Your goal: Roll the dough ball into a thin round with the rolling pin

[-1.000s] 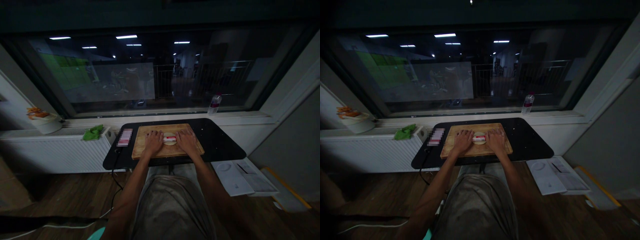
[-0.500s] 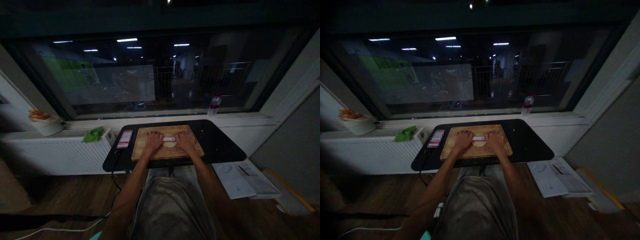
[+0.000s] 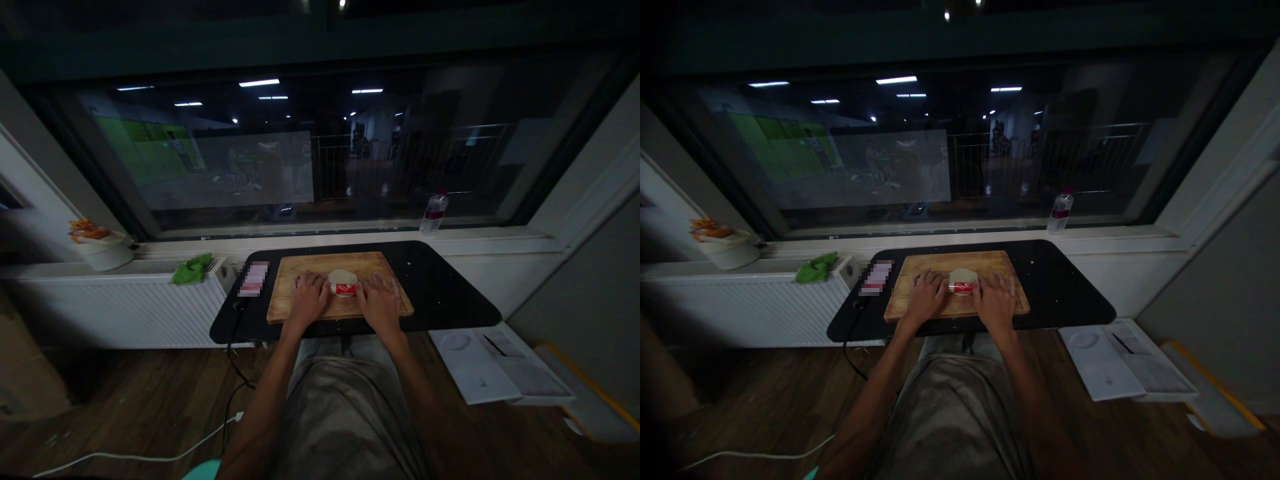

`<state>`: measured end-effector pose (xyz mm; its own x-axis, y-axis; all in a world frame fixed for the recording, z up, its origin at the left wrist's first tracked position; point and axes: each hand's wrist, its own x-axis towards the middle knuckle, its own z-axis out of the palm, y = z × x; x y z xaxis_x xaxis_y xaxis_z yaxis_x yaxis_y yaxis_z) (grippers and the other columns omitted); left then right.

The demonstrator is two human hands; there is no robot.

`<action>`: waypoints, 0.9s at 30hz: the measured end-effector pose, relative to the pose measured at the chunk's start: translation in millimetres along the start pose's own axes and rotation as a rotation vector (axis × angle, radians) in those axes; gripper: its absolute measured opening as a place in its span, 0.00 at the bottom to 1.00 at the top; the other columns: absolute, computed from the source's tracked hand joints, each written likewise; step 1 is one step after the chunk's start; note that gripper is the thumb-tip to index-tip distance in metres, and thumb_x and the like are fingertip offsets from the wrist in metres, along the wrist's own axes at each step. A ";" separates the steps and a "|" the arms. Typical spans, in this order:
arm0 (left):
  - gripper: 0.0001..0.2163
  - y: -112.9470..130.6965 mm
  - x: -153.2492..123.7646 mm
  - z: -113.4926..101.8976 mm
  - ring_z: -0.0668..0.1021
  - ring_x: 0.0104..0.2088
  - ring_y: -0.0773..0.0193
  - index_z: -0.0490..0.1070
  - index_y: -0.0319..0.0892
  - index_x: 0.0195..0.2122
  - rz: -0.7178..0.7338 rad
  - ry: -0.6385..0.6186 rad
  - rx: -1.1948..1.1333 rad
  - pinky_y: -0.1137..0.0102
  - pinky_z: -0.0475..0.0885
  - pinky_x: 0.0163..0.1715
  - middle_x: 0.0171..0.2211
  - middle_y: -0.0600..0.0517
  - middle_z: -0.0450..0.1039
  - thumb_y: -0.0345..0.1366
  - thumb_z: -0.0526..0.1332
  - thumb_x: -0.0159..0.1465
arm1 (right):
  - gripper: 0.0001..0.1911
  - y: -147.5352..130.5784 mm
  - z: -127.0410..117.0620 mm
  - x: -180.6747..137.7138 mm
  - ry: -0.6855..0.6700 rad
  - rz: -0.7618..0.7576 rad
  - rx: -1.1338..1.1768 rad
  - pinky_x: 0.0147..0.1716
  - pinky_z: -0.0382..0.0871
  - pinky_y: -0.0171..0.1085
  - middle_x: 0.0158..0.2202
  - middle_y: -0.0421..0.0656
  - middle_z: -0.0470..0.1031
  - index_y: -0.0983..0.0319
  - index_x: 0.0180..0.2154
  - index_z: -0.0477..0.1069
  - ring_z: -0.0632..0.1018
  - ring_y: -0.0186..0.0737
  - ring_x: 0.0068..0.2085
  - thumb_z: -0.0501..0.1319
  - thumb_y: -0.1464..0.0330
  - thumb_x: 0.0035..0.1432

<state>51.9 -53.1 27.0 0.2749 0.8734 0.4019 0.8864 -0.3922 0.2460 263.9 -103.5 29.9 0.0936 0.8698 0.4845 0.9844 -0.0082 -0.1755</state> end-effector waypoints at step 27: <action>0.25 1.1 31.9 -6.5 0.71 0.74 0.40 0.76 0.49 0.72 -0.009 -0.106 0.102 0.42 0.64 0.74 0.74 0.39 0.74 0.48 0.46 0.87 | 0.27 7.1 3.3 30.2 -0.063 -0.184 -0.062 0.82 0.48 0.62 0.73 0.54 0.79 0.59 0.71 0.80 0.68 0.61 0.79 0.49 0.61 0.86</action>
<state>59.2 -27.5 45.8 0.2992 0.9046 0.3037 0.9210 -0.3570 0.1558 273.2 -75.7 40.5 -0.0958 0.8885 0.4488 0.9916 0.1247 -0.0351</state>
